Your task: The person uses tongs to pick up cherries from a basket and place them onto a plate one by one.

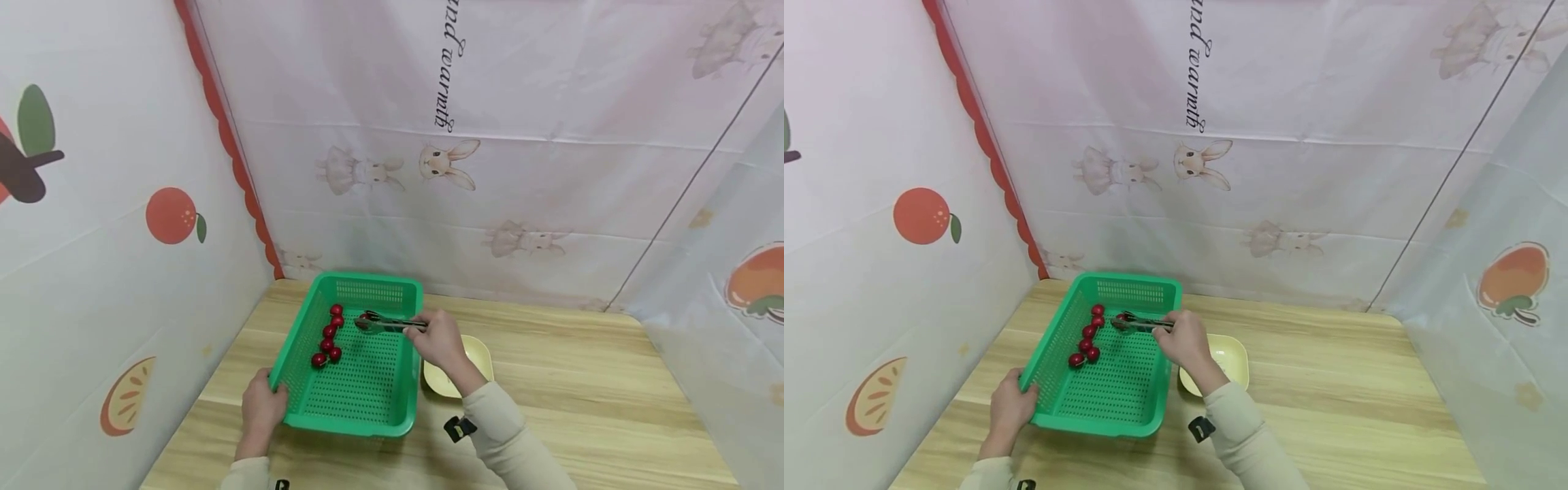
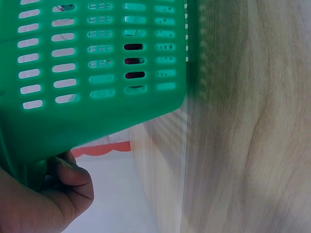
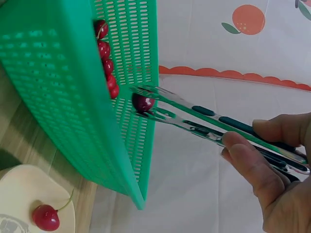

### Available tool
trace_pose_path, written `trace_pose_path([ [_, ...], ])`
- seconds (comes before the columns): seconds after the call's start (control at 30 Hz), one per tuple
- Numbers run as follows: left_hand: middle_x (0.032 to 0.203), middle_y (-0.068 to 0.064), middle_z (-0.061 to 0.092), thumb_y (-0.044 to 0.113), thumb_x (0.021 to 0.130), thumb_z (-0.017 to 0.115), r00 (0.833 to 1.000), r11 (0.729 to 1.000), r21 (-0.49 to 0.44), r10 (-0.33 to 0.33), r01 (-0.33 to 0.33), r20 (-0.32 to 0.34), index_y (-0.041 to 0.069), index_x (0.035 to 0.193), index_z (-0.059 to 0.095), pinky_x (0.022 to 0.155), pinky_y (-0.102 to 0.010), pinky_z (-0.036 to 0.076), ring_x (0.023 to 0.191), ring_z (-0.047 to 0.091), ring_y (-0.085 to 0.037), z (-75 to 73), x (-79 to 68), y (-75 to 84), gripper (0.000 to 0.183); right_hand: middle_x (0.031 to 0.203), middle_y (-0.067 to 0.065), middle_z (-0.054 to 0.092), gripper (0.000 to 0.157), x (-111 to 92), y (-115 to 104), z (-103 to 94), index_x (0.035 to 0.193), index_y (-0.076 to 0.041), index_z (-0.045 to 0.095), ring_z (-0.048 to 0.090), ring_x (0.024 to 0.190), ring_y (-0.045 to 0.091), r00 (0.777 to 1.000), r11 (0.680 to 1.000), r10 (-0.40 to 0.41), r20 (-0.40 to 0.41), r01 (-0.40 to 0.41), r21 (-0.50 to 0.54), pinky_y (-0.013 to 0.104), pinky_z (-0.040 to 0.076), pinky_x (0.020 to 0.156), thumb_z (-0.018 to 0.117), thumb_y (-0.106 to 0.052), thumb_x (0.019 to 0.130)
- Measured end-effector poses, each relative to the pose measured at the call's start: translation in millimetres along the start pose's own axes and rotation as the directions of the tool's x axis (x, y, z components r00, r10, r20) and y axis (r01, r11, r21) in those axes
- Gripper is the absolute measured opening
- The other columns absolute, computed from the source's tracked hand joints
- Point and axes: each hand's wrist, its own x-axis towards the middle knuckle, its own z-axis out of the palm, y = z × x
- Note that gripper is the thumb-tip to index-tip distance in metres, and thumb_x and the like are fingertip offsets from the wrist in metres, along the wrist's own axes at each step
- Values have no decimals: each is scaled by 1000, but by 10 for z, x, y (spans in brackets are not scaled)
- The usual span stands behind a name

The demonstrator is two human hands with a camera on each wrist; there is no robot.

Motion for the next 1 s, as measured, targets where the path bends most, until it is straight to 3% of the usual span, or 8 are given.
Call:
trace_pose_path([
  [0.43,101,-32,55,0,85,52,1000,1000,8,1,-1,-6,-16,118,46,72,-52,46,86,55,-40,-13,8,16,37,57,-4,57,7,-222,171,-154,83,0,71,34,37,2,994,998,-57,-98,61,34,20,26,35,69,-5,78],
  [0.57,100,-32,55,0,85,52,1000,1000,6,4,-4,-9,-16,117,47,71,-52,46,85,55,-41,-18,6,21,37,58,-4,59,7,-300,220,-212,85,-1,71,40,37,2,993,997,-36,-116,43,65,20,28,34,70,-5,78],
  [0.7,100,-32,56,0,85,51,1000,1000,1,2,-2,-3,-16,118,46,70,-51,46,85,55,-40,-18,6,31,37,58,-6,63,3,-375,284,-273,80,-3,71,47,41,3,985,994,-64,-163,77,75,20,30,36,72,-4,77],
  [0.9,100,-32,56,0,86,52,1000,1000,3,1,-1,0,-16,119,46,70,-51,46,84,56,-39,-13,3,25,37,63,-3,64,11,-480,445,-352,83,-1,72,35,41,-1,948,976,-203,-244,217,31,17,27,35,75,0,73],
  [1.0,100,-32,56,0,85,52,1000,1000,6,2,-2,-1,-16,118,47,70,-51,46,84,56,-39,-9,-2,13,37,62,-2,63,13,-532,529,-385,83,0,71,38,42,-2,922,958,-271,-278,287,18,15,29,34,75,3,71],
])
